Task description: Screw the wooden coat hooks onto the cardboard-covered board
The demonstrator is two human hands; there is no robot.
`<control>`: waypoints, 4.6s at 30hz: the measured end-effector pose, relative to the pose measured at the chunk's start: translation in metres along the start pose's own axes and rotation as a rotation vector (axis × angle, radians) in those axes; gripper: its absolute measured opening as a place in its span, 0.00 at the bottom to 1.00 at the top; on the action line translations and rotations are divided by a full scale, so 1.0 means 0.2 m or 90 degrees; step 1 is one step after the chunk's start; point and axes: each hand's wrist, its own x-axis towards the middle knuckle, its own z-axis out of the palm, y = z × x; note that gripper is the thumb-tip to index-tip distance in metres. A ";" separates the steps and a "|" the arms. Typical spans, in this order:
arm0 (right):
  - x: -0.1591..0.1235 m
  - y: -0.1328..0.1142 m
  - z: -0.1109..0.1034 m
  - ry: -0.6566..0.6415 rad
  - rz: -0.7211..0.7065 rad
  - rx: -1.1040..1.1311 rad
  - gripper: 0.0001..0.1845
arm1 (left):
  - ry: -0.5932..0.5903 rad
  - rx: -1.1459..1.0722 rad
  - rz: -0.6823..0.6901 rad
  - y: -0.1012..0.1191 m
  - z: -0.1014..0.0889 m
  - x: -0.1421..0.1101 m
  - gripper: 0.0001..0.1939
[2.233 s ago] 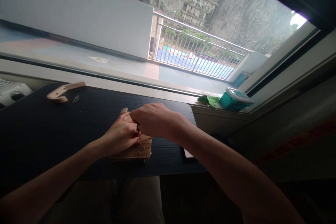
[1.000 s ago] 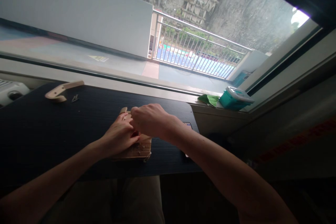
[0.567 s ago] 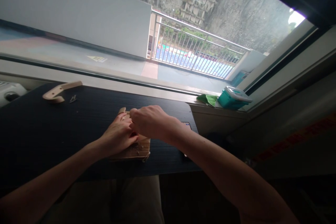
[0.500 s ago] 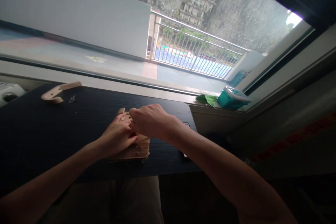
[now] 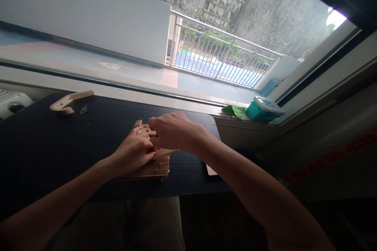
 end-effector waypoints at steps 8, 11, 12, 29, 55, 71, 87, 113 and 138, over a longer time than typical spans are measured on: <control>0.00 -0.03 0.00 -0.030 -0.071 0.025 0.11 | -0.013 0.003 -0.010 0.00 0.00 0.00 0.08; 0.01 -0.02 0.01 -0.027 -0.086 0.011 0.11 | -0.024 -0.003 -0.012 -0.01 0.00 0.00 0.08; 0.00 -0.02 0.01 -0.033 -0.087 0.004 0.12 | -0.030 -0.006 -0.011 -0.01 0.00 0.00 0.08; 0.02 -0.03 0.01 -0.085 -0.094 -0.028 0.12 | -0.028 -0.015 -0.001 0.00 0.00 0.01 0.07; 0.03 -0.04 0.02 -0.080 -0.081 -0.004 0.15 | -0.044 0.009 0.002 0.01 -0.01 0.01 0.08; 0.03 -0.04 0.03 -0.063 -0.073 0.003 0.16 | -0.030 -0.011 -0.004 0.03 -0.02 0.01 0.08; 0.03 -0.04 0.04 -0.051 -0.074 0.011 0.15 | -0.037 0.016 0.005 0.02 -0.02 0.01 0.08; 0.03 -0.03 0.07 -0.012 -0.071 0.036 0.14 | -0.043 0.018 0.001 0.02 -0.02 0.00 0.09; 0.03 0.01 -0.03 -0.046 -0.079 0.040 0.10 | -0.018 -0.012 -0.004 0.02 -0.04 0.00 0.11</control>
